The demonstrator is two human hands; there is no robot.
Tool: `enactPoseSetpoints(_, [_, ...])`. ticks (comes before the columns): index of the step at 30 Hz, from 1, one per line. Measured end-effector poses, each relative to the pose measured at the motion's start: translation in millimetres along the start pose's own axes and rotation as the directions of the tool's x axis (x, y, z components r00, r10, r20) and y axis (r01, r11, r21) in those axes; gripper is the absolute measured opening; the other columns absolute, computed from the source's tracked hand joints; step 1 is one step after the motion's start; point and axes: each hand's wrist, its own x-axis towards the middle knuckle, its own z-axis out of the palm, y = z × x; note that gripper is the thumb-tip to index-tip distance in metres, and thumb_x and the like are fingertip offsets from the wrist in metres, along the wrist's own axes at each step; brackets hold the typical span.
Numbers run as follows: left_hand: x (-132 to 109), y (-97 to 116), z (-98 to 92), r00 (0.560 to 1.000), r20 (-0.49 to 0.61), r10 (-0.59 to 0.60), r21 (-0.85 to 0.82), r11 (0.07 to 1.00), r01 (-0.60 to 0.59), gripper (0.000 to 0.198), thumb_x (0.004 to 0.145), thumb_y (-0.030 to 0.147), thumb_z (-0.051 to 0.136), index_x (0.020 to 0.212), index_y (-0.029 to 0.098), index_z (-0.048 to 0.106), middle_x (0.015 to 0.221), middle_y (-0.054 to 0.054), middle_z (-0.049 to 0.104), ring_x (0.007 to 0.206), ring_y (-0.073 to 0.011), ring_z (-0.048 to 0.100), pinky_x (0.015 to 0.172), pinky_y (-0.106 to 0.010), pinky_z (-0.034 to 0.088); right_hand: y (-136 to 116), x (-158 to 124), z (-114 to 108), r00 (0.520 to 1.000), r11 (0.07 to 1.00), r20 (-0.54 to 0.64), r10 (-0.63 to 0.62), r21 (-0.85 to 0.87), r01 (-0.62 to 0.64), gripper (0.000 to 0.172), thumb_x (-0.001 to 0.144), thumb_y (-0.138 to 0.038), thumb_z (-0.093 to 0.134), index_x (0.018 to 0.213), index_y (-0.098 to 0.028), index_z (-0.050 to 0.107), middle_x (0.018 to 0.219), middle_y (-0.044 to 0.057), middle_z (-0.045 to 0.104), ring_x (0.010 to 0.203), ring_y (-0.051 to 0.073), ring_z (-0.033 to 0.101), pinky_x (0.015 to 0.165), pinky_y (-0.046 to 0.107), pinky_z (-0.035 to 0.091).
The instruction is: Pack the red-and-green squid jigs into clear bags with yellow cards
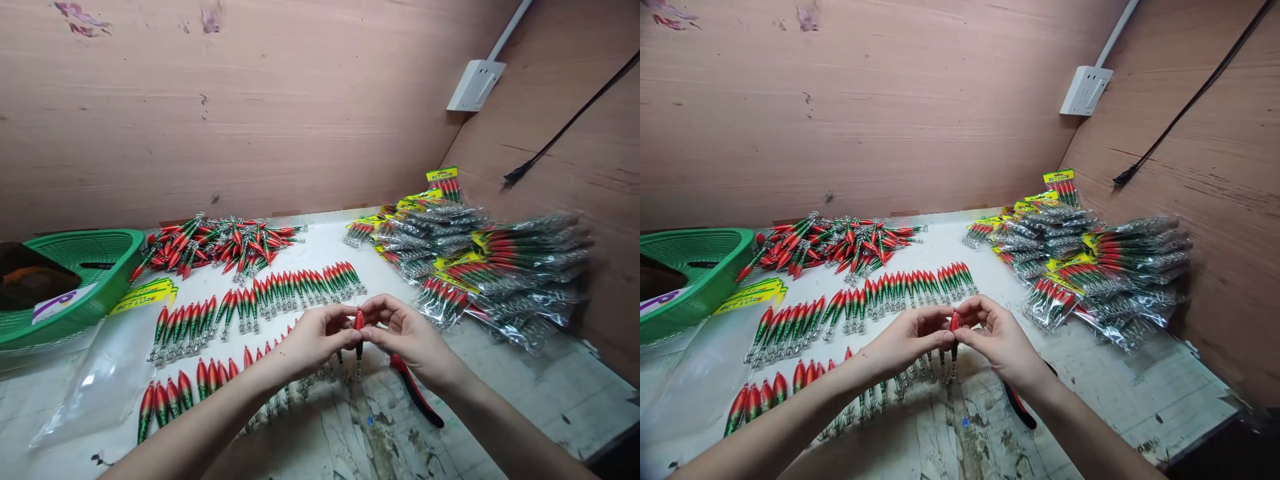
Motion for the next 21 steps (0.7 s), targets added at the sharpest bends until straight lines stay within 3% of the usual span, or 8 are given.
enactPoseSetpoints(5, [1.8,-9.2,7.4,0.996,-0.049,-0.071,-0.254,0.966,0.056,0.049,0.058,0.030,0.082,0.100,0.015,0.062,0.073,0.001,0.061,0.067,-0.0115,0.057,0.068,-0.027,0.044,6.3,-10.3,0.9,0.990,0.990,-0.106,-0.094,-0.112,0.082,0.024,0.079,-0.040,0.065,0.092,-0.021,0.057,0.092,0.003,0.061,0.085,0.018,0.060,0.080,0.033,0.050])
enactPoseSetpoints(7, [0.9,-9.3,6.3,0.991,-0.097,-0.096,-0.252,0.965,0.069,0.046,0.060,0.030,0.082,0.099,0.016,0.063,0.074,0.001,0.059,0.066,-0.0110,0.056,0.066,-0.027,0.045,17.6,-21.4,-4.4,0.965,0.933,-0.194,-0.177,-0.344,0.102,0.023,0.082,-0.040,0.060,0.096,-0.021,0.056,0.099,0.007,0.058,0.091,0.021,0.057,0.079,0.036,0.049])
enactPoseSetpoints(9, [-1.7,-7.3,3.1,0.983,-0.152,-0.106,-0.228,0.971,0.070,0.036,0.062,0.032,0.080,0.090,0.015,0.064,0.079,0.000,0.059,0.065,-0.0102,0.055,0.064,-0.026,0.045,35.9,-38.0,-11.7,0.932,0.729,-0.205,-0.298,-0.680,0.083,0.021,0.085,-0.040,0.054,0.095,-0.021,0.055,0.101,0.010,0.056,0.095,0.025,0.055,0.076,0.038,0.049])
enactPoseSetpoints(11, [-5.0,-4.8,-1.4,0.976,-0.184,-0.121,-0.209,0.975,0.082,0.030,0.064,0.034,0.079,0.081,0.015,0.063,0.087,-0.002,0.060,0.066,-0.0096,0.055,0.064,-0.026,0.046,58.4,-56.7,-18.5,0.915,0.412,-0.108,-0.388,-0.909,0.067,0.023,0.088,-0.040,0.048,0.096,-0.020,0.055,0.101,0.013,0.057,0.096,0.029,0.055,0.073,0.040,0.051])
enactPoseSetpoints(14, [-9.0,-3.3,-7.8,0.963,-0.222,-0.154,-0.202,0.973,0.109,0.031,0.068,0.041,0.075,0.081,0.015,0.064,0.090,-0.003,0.060,0.067,-0.0096,0.054,0.067,-0.028,0.048,86.9,-78.8,-25.6,0.891,0.088,-0.001,-0.455,-0.995,0.043,0.023,0.088,-0.033,0.043,0.098,-0.016,0.055,0.110,0.020,0.054,0.102,0.035,0.052,0.074,0.046,0.051])
enactPoseSetpoints(16, [-10.4,-4.3,-10.4,0.949,-0.257,-0.181,-0.221,0.967,0.125,0.034,0.068,0.045,0.074,0.084,0.016,0.065,0.087,-0.002,0.061,0.067,-0.0099,0.054,0.070,-0.030,0.049,95.6,-85.6,-29.8,0.871,-0.024,0.022,-0.491,-1.000,0.012,0.018,0.087,-0.025,0.040,0.091,-0.014,0.054,0.108,0.023,0.053,0.100,0.036,0.051,0.076,0.050,0.050])
enactPoseSetpoints(19, [-11.7,-6.2,-11.2,0.933,-0.284,-0.220,-0.250,0.957,0.149,0.037,0.065,0.047,0.076,0.081,0.015,0.065,0.084,-0.002,0.061,0.066,-0.0098,0.054,0.071,-0.030,0.050,90.2,-87.7,-37.4,0.847,-0.014,0.044,-0.531,-0.999,0.043,0.012,0.084,-0.018,0.038,0.083,-0.017,0.050,0.093,0.017,0.056,0.086,0.031,0.054,0.073,0.049,0.050])
enactPoseSetpoints(21, [-12.6,-6.1,-9.7,0.932,-0.275,-0.235,-0.248,0.954,0.167,0.038,0.064,0.048,0.076,0.076,0.015,0.063,0.077,0.000,0.059,0.064,-0.0095,0.053,0.068,-0.029,0.049,75.8,-88.7,-41.2,0.860,0.129,0.041,-0.508,-0.984,0.124,0.011,0.086,-0.021,0.038,0.084,-0.019,0.049,0.087,0.012,0.055,0.079,0.025,0.055,0.068,0.040,0.052])
